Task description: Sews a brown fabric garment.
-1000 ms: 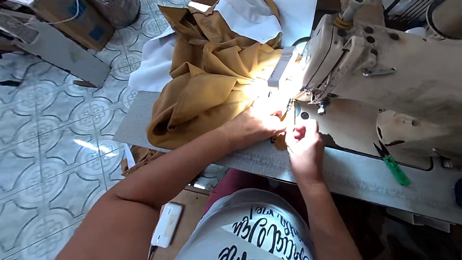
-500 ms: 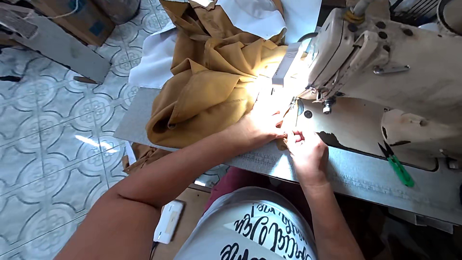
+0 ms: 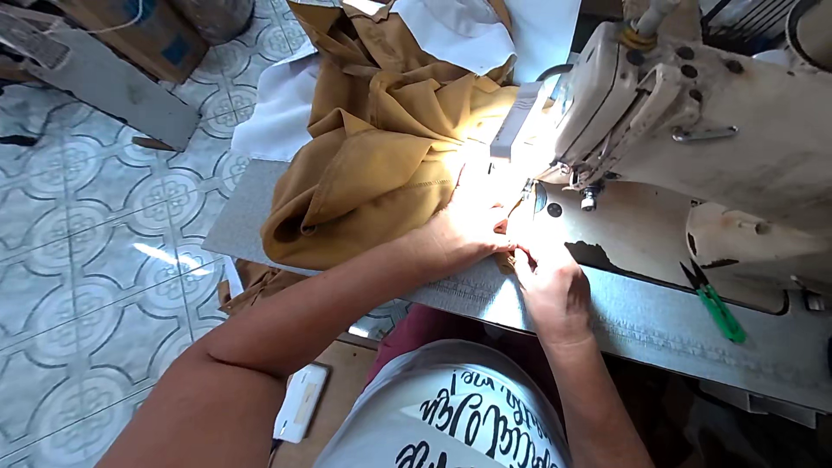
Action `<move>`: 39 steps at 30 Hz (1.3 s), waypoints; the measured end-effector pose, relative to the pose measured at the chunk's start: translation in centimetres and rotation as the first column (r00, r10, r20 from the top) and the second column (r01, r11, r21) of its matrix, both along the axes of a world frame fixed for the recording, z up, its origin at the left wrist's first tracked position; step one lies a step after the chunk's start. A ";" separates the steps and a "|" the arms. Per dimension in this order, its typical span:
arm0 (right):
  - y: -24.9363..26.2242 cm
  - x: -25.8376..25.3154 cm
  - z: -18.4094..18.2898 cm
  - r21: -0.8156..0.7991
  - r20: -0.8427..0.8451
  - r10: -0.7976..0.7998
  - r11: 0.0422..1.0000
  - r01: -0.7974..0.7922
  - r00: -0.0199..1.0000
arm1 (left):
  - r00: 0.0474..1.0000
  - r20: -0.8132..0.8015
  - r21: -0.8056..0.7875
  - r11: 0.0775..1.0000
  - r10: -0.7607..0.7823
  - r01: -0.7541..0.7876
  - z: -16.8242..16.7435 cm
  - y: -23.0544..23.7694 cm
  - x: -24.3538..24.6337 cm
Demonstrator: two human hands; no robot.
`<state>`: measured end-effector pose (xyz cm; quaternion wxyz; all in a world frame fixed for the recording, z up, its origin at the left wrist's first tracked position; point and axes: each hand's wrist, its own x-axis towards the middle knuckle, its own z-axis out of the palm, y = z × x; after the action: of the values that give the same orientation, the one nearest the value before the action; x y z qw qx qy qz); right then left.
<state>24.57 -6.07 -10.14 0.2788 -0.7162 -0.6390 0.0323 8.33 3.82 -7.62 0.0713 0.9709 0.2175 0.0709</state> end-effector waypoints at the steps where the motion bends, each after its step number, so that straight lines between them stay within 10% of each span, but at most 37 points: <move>1: -0.1 0.0 -0.1 0.004 0.022 0.006 1.000 -0.006 1.000 | 1.000 -0.003 -0.006 1.000 0.001 -0.001 0.0 0.0 0.0; 21: 4.0 1.7 -1.0 0.016 0.111 0.043 0.999 -0.045 0.993 | 0.993 0.117 0.071 0.997 -0.004 -0.004 -1.5 4.6 0.7; 29: 3.0 0.5 -1.1 -0.119 0.002 -0.129 0.984 0.129 0.992 | 0.775 -0.112 0.113 0.783 0.621 -0.611 1.0 -2.9 -6.2; 39: 3.3 2.7 0.1 -0.013 -0.648 -0.013 1.000 0.006 0.761 | 0.866 0.045 -0.718 0.619 0.497 -0.318 6.8 1.3 -13.7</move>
<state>27.24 -2.72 -10.00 0.4788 -0.6656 -0.4996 0.2795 -5.39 5.10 -0.85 0.4346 0.7809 0.4335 0.1157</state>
